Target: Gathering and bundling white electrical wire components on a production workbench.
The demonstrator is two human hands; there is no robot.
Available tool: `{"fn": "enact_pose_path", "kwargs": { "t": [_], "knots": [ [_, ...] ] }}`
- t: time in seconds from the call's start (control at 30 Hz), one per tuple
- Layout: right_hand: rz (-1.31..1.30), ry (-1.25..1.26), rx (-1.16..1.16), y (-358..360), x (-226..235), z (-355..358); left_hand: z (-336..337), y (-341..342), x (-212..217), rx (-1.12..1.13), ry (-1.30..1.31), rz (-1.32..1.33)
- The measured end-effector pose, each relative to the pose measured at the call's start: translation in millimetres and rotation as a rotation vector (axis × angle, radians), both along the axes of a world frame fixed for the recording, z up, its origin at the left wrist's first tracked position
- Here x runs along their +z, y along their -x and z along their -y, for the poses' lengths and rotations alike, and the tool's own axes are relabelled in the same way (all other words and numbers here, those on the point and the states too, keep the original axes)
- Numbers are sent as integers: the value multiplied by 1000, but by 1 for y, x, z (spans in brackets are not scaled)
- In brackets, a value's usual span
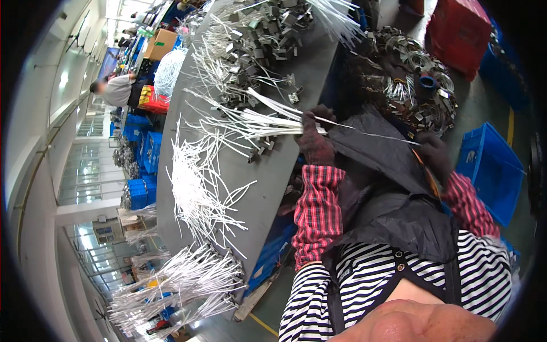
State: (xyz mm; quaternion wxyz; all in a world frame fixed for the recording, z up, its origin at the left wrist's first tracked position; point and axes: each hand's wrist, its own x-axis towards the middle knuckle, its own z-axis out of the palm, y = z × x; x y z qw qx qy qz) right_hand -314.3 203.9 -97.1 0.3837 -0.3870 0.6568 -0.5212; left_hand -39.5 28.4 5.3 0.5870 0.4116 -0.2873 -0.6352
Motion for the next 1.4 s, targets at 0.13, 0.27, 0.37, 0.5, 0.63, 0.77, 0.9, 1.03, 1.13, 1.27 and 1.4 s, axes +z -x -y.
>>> {"fn": "enact_pose_path", "kwargs": {
  "t": [0.13, 0.27, 0.37, 0.5, 0.63, 0.77, 0.9, 1.03, 1.13, 1.27, 1.4],
  "knots": [
    [289, -264, 287, -70, 53, 80, -14, -11, -9, 52, 42, 147],
    [309, -265, 520, -99, 90, 97, -9, -61, 1, 156, 86, 499],
    [273, -245, 574, -102, 95, 92, -11, -89, 10, 137, 110, 308],
    [255, -216, 557, -97, 85, 87, -14, -106, 18, 84, 8, 227],
    [393, -233, 555, -88, 79, 85, -15, -103, 23, 54, 20, 232],
    [306, -219, 608, -84, 82, 81, -22, -90, 24, 243, -58, 137],
    [208, -122, 575, -100, 72, 83, -29, -81, 27, 275, 61, 331],
    [165, 326, 585, -139, 46, 100, -35, -75, 27, 44, 236, 795],
    [266, 430, 576, -174, 35, 116, -39, -64, 18, 37, 163, 677],
    [360, 439, 583, -209, 51, 141, -31, -63, 9, 180, -182, 447],
    [-23, 427, 670, -221, 78, 181, -6, -105, 17, 259, -187, 726]
  ]
}}
